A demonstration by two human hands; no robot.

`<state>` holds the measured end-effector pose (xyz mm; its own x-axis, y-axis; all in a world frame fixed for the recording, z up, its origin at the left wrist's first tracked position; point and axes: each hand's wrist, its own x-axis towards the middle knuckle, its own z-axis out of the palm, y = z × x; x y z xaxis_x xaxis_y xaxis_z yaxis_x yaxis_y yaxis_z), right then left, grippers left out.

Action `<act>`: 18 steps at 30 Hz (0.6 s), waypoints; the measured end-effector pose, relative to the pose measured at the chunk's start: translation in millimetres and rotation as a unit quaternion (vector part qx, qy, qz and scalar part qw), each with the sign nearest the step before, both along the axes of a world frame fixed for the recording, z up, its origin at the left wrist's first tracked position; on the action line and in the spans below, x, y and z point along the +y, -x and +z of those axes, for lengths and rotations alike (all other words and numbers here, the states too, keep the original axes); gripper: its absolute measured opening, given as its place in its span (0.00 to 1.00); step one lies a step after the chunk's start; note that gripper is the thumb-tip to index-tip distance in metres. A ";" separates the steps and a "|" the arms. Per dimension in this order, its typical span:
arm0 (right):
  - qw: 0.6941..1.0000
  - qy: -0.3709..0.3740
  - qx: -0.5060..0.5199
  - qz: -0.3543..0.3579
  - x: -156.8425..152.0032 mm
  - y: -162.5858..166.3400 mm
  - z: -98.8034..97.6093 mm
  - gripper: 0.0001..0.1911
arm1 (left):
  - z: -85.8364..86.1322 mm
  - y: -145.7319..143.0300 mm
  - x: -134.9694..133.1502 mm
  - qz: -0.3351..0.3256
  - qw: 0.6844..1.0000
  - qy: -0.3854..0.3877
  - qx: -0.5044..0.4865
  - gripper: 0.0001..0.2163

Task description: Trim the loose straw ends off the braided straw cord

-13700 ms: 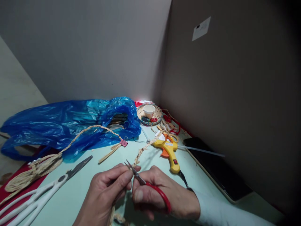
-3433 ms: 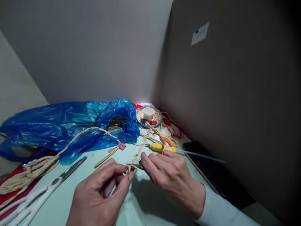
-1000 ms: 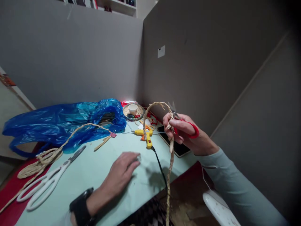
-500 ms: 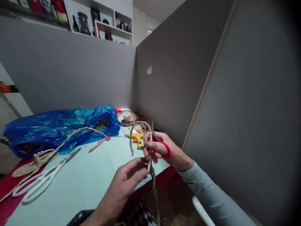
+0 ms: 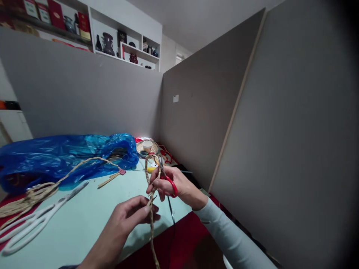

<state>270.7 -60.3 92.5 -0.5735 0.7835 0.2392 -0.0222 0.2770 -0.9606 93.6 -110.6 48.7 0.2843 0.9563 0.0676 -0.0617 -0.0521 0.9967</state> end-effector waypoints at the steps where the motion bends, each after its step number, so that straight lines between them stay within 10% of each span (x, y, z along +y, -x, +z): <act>1: 1.000 0.000 0.004 0.002 3.8 3.2 -1.8 0.16 | -1.6 -0.2 1.3 0.003 1.000 0.016 -0.011 0.10; 14: 0.998 0.029 0.051 0.026 90.6 79.5 -28.7 0.19 | 5.1 54.2 48.0 0.244 0.955 -0.086 0.143 0.07; 18: 0.998 0.063 -0.011 0.006 137.9 90.2 -55.2 0.19 | -19.2 62.1 89.0 0.229 0.958 -0.035 0.169 0.09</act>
